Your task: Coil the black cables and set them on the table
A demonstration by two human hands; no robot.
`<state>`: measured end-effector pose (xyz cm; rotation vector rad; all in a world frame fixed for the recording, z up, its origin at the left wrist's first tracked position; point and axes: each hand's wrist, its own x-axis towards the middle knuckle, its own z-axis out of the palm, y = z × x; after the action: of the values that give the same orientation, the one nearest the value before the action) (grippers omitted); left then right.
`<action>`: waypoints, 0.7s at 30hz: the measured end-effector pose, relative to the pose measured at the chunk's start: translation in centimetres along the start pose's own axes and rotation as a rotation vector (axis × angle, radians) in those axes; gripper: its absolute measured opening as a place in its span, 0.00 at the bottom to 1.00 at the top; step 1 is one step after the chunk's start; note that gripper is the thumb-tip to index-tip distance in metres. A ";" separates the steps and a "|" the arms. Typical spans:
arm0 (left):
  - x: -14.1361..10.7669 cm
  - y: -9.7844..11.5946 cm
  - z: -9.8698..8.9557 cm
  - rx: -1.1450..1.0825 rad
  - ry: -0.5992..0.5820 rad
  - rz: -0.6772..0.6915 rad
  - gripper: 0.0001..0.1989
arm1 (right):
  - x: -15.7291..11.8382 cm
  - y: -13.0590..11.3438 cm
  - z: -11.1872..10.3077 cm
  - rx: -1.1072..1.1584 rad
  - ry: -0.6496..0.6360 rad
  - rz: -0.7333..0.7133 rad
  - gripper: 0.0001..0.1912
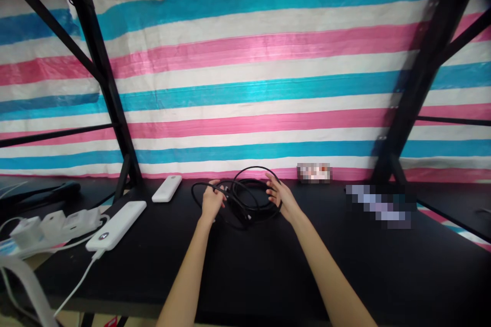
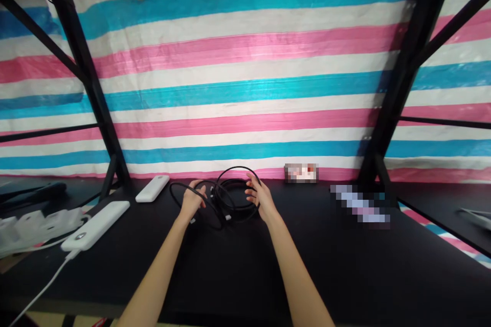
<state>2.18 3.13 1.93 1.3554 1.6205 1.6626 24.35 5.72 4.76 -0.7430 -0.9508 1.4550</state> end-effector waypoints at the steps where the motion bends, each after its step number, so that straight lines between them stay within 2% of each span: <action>1: -0.2 0.1 0.2 0.092 -0.029 0.036 0.18 | 0.0 0.2 0.1 -0.044 0.008 0.005 0.13; 4: -0.9 0.8 0.5 0.284 -0.035 0.168 0.21 | -0.1 0.7 0.4 -0.177 0.053 -0.041 0.17; 9: -2.2 2.2 1.2 0.377 -0.137 0.456 0.28 | -0.6 1.1 1.3 -0.227 0.126 -0.156 0.24; 11: -2.7 2.3 1.7 0.409 -0.197 0.536 0.32 | -1.0 1.1 1.9 -0.181 0.166 -0.122 0.23; 13: -3.2 2.3 2.2 0.445 -0.256 0.576 0.34 | -1.4 1.0 2.5 -0.126 0.196 -0.029 0.20; 16: -3.8 2.9 2.4 0.466 -0.307 0.707 0.28 | -1.8 0.8 3.2 -0.070 0.150 0.093 0.20; 18: -4.2 3.6 2.3 0.424 -0.268 0.876 0.19 | -2.0 0.8 3.4 -0.063 0.093 0.107 0.23; 21: -4.6 4.7 2.0 0.348 -0.039 1.066 0.12 | -2.0 0.8 3.5 -0.114 0.017 0.093 0.25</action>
<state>7.21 -0.75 4.41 2.7208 1.2307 1.8512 21.18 3.26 5.51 -0.8919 -1.0037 1.4821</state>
